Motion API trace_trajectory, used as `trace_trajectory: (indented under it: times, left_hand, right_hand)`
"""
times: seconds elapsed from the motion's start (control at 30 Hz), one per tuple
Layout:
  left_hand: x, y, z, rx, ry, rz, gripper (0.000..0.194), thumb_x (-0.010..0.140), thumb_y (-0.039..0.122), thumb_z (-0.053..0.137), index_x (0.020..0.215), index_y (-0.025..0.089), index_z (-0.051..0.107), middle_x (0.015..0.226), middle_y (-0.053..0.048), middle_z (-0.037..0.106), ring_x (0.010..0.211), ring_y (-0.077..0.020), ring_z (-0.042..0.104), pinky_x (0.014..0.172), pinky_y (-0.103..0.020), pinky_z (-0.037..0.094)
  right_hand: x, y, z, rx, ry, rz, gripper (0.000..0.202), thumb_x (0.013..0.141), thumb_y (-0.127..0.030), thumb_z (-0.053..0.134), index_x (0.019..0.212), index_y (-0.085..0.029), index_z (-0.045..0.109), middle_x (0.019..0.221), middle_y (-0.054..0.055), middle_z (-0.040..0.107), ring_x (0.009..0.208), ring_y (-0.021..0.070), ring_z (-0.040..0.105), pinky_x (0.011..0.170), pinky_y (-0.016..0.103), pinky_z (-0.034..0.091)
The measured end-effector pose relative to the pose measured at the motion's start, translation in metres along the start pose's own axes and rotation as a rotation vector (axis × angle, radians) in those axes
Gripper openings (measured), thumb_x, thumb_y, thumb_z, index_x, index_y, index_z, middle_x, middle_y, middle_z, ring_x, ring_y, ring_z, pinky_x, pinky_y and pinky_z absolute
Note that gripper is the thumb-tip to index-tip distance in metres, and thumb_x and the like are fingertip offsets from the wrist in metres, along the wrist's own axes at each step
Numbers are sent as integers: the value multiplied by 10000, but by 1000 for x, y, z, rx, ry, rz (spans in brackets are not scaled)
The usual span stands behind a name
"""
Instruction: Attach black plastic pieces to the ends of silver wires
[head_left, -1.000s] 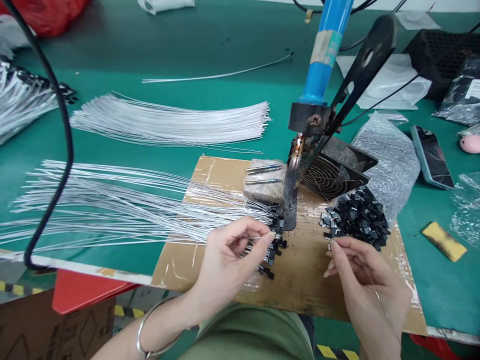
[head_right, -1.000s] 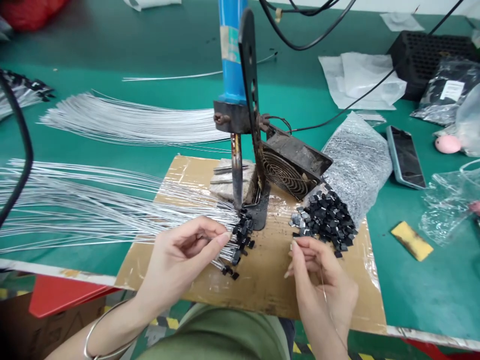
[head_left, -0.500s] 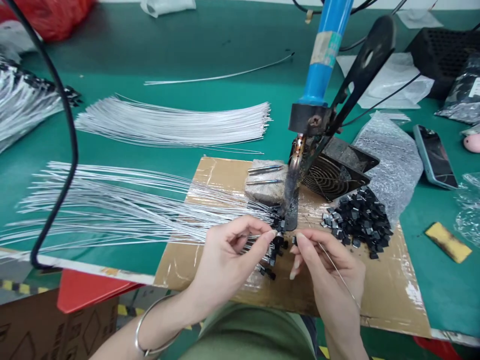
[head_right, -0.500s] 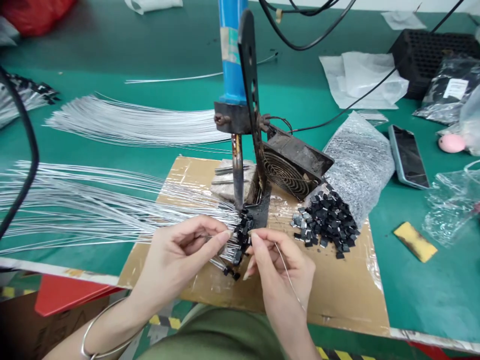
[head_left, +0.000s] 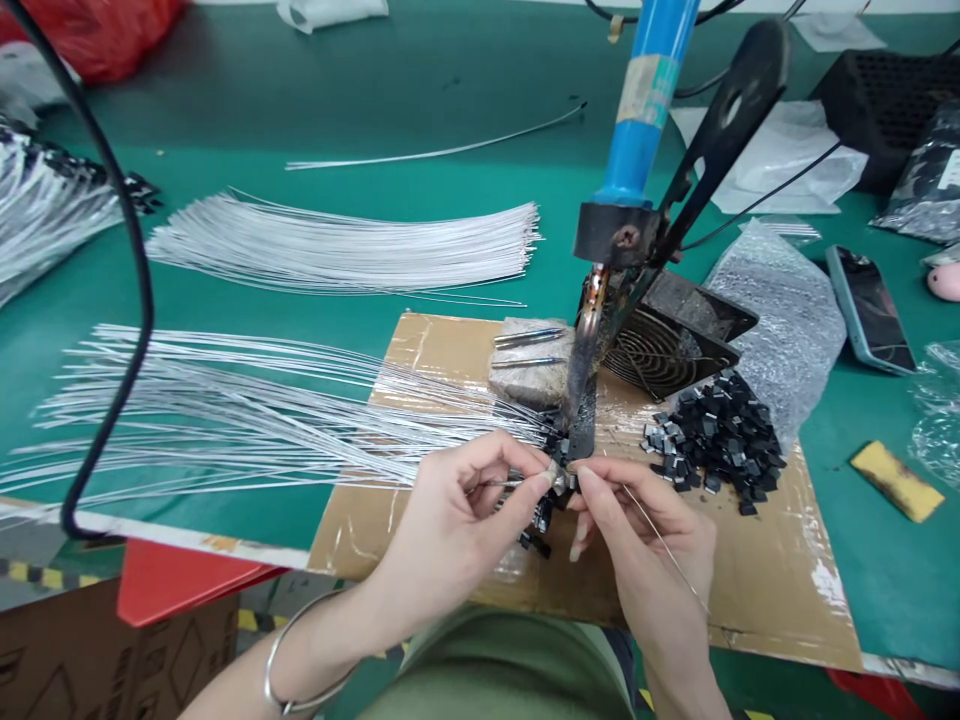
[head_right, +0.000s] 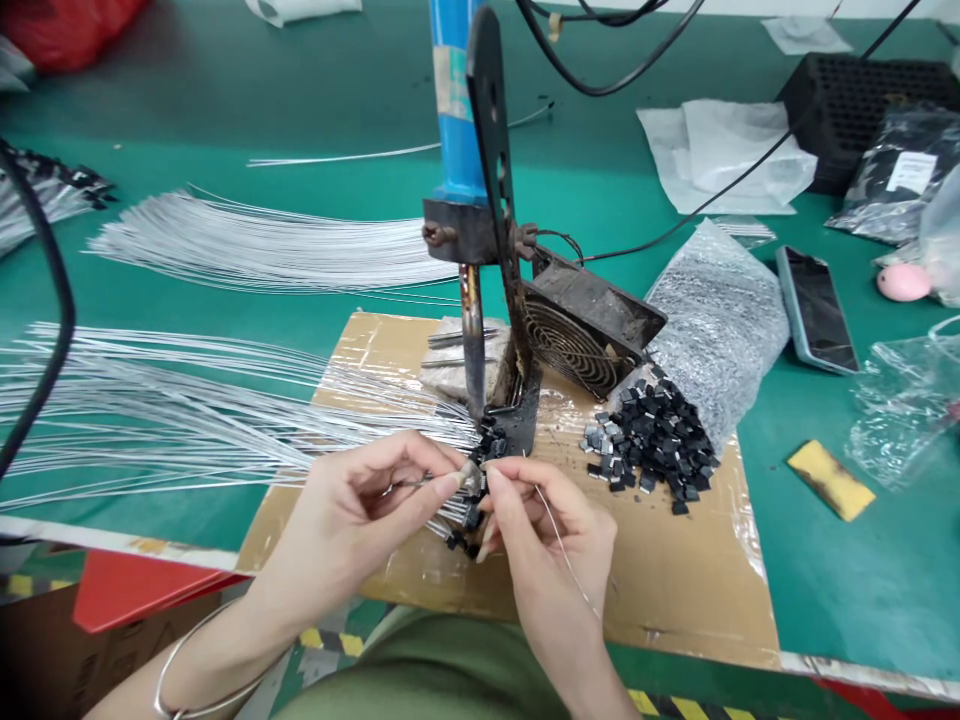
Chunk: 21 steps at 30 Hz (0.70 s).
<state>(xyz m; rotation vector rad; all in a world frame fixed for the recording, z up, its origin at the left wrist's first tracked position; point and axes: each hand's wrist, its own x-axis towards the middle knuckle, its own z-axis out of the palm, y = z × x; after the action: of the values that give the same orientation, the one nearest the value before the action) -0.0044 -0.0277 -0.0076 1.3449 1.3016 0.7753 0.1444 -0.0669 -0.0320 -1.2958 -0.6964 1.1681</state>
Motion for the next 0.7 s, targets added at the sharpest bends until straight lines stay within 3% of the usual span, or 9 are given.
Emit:
trace_trajectory:
  times: [0.27,0.7]
  left_hand:
    - [-2,-8,0,-113,-10,4,123,873,218,702,760,177,722,819,-53,784,599,-113,574,509,-219,350]
    - [1,3,-1,-130,-50,-36,150,832,220,714,704,149,685,762,-63,747,578,-104,542,513,-200,368]
  right_hand:
    - [0,1,2,32,-29,57,44,853,-238,820,819,-253,845,596,-28,713,399,65,598,404,122,536]
    - [-2,1,0,39,-63,94,76,859,-279,816,810,-223,829,584,-27,687,398,67,572,380,135,511]
